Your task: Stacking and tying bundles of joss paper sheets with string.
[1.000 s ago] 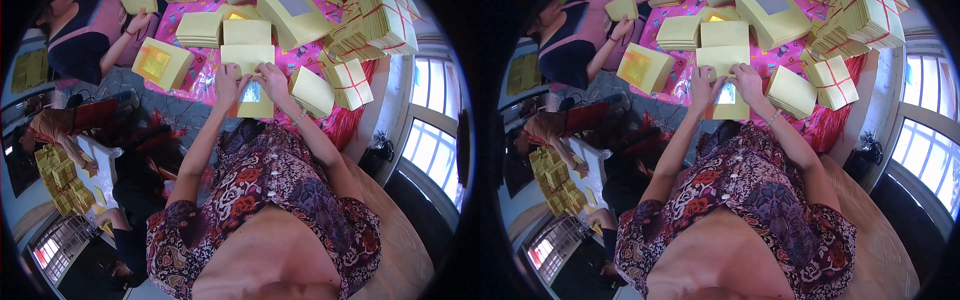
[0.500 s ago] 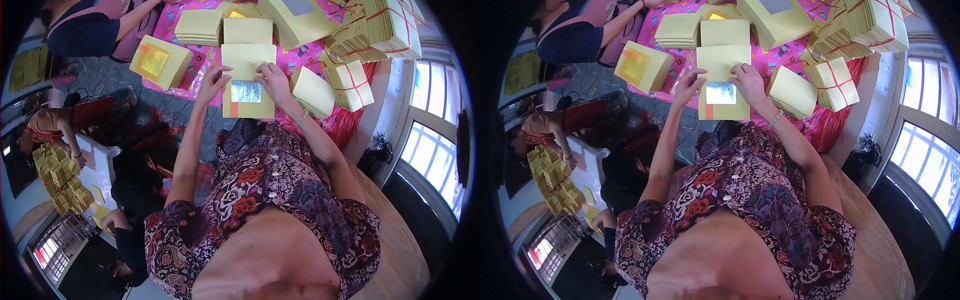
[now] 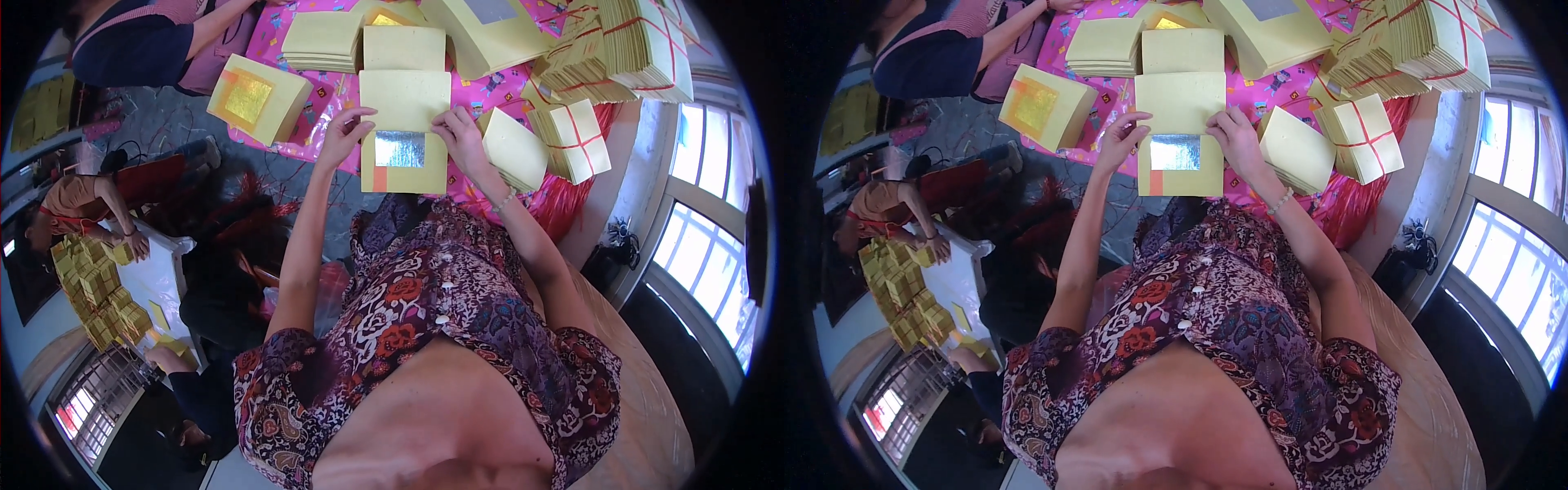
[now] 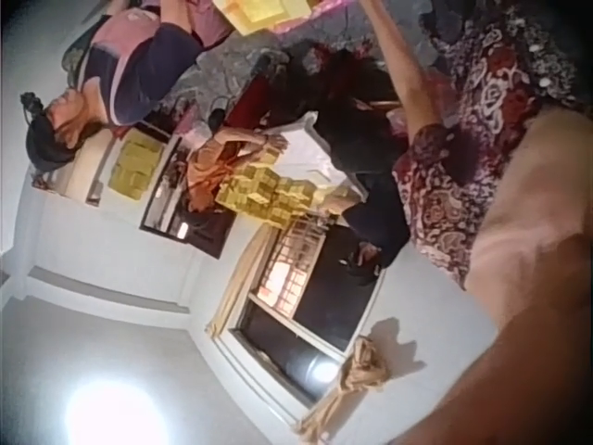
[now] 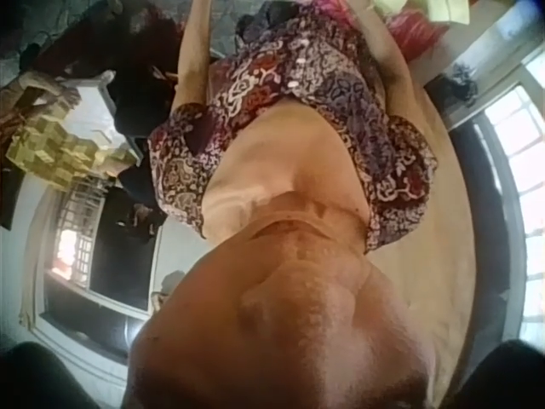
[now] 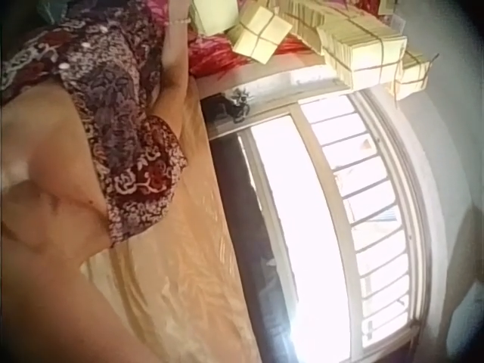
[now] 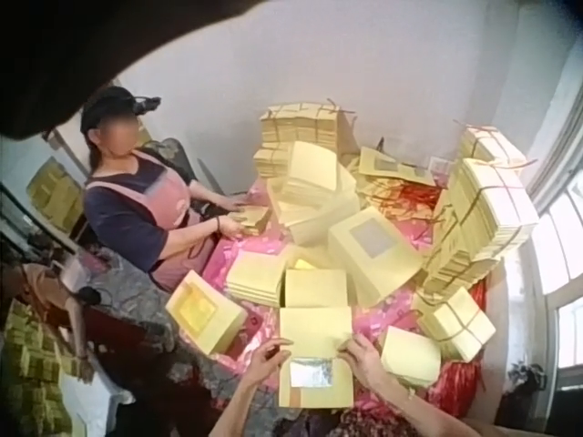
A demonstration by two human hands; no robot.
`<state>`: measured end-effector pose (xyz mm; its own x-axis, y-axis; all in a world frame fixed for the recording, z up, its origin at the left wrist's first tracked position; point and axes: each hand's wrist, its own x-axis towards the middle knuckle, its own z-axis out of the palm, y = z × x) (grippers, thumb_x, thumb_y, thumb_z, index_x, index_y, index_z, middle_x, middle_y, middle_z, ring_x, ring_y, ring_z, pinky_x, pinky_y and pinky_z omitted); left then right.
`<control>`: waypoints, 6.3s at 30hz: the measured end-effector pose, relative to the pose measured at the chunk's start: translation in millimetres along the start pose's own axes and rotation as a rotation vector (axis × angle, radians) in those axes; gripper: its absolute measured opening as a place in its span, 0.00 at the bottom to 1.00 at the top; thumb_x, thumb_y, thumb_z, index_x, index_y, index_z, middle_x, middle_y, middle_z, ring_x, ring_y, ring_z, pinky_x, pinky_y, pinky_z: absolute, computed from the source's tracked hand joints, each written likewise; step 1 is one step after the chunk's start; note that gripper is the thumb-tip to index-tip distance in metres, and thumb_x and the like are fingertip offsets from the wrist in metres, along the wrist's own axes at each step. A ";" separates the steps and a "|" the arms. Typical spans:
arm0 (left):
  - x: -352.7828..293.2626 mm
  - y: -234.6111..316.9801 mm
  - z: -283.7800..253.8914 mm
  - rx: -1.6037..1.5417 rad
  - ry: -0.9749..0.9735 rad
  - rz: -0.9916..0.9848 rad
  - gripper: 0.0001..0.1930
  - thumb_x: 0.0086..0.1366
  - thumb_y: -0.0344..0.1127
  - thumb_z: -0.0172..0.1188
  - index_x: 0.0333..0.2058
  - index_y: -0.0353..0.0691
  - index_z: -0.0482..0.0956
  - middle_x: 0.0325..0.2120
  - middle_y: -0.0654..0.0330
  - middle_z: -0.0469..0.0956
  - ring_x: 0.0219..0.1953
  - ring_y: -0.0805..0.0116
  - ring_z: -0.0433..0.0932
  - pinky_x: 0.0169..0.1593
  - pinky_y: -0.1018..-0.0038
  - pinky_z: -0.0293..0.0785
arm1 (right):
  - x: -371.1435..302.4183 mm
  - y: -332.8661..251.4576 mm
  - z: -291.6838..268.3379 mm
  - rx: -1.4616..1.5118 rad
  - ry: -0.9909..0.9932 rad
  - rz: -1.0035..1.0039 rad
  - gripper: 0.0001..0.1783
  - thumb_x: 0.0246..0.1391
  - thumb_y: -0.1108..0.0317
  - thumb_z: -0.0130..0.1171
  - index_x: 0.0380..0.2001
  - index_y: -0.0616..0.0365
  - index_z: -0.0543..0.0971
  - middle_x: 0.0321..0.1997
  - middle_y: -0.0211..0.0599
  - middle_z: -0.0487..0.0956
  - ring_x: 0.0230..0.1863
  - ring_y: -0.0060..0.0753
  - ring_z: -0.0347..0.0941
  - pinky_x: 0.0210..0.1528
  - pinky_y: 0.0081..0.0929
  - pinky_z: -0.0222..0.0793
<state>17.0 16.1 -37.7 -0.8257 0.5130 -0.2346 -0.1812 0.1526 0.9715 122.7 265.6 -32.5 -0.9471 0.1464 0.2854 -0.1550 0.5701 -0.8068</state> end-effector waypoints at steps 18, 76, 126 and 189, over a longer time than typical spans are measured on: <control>1.5 10.8 17.1 0.653 0.316 0.451 0.14 0.48 0.36 0.69 0.37 0.46 0.83 0.31 0.63 0.64 0.39 0.62 0.67 0.47 0.66 0.65 | 23.2 -24.5 10.3 -0.664 -0.063 0.076 0.26 0.37 0.40 0.69 0.22 0.51 0.74 0.27 0.33 0.76 0.35 0.38 0.71 0.38 0.39 0.61; 58.9 -14.1 187.7 0.397 -0.193 0.031 0.23 0.54 0.32 0.64 0.46 0.30 0.67 0.39 0.49 0.79 0.42 0.64 0.79 0.47 0.70 0.74 | -122.5 36.7 -82.0 -0.191 0.523 0.587 0.15 0.58 0.71 0.54 0.48 0.64 0.71 0.36 0.44 0.78 0.37 0.40 0.76 0.39 0.34 0.72; -72.5 -15.0 220.4 0.399 -0.597 0.213 0.15 0.59 0.32 0.60 0.44 0.37 0.72 0.35 0.49 0.77 0.38 0.52 0.78 0.43 0.60 0.73 | -97.4 69.9 -104.9 -0.703 -0.347 0.195 0.25 0.46 0.52 0.67 0.44 0.53 0.75 0.40 0.41 0.75 0.41 0.47 0.74 0.41 0.40 0.73; -32.9 -58.2 257.9 -0.981 -0.149 -0.711 0.41 0.59 0.15 0.46 0.67 0.48 0.41 0.62 0.54 0.58 0.48 0.60 0.72 0.51 0.60 0.74 | -91.9 66.5 -118.5 -0.736 -0.412 0.246 0.22 0.52 0.51 0.61 0.44 0.53 0.79 0.36 0.44 0.79 0.35 0.49 0.78 0.34 0.41 0.74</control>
<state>192.5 208.1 -95.1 -0.3205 0.6766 -0.6629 -0.9472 -0.2307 0.2225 232.7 385.8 -51.1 -0.9780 0.1111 -0.1763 0.1525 0.9583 -0.2419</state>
